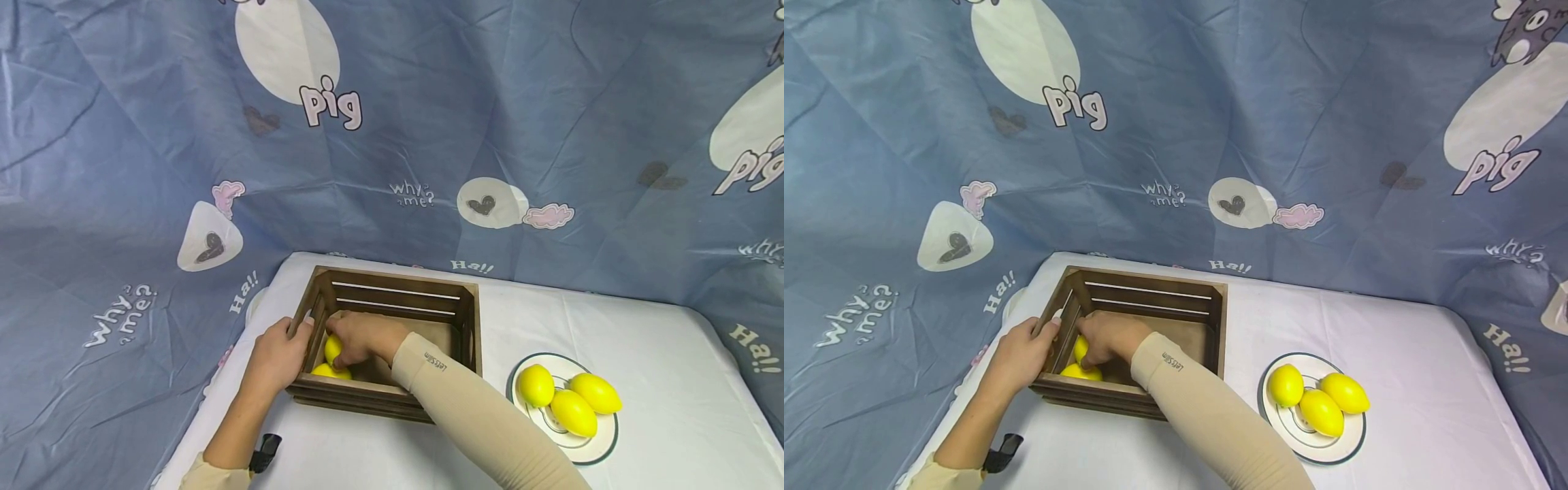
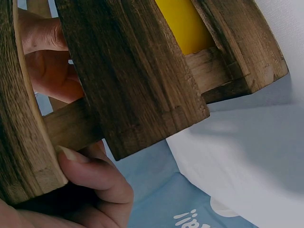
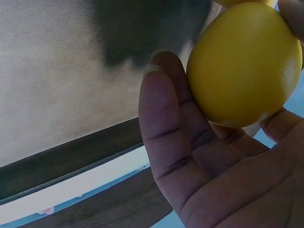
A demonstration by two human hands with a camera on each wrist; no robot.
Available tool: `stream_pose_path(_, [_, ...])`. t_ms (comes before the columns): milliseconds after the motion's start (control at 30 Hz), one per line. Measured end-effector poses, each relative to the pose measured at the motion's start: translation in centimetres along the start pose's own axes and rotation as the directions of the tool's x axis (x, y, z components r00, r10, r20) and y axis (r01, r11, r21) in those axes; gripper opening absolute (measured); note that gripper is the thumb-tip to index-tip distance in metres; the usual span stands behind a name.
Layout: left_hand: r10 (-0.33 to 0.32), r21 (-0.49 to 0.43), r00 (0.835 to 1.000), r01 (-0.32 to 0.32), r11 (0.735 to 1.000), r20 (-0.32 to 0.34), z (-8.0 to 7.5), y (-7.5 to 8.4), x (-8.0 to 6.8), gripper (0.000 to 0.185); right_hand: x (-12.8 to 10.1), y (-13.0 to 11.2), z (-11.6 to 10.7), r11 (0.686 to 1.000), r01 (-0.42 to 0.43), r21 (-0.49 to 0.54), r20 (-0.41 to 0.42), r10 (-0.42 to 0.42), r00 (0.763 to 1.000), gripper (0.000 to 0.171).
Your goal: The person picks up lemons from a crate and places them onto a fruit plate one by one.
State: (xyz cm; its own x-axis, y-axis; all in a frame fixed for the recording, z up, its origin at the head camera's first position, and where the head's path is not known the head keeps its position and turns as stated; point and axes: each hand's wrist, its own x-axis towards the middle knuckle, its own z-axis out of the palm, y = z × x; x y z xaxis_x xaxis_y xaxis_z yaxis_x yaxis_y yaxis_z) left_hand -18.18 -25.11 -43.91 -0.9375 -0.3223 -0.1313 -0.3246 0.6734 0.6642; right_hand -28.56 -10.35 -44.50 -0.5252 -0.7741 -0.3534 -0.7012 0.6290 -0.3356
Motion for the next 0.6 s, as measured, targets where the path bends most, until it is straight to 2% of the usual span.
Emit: stream_pose_path(600, [0.001, 0.001, 1.0, -0.001, 1.0, 0.0, -0.04, 0.02, 0.02, 0.049, 0.05, 0.0, 0.03, 1.0, -0.006, -0.012, 0.002, 0.006, 1.0, 0.063])
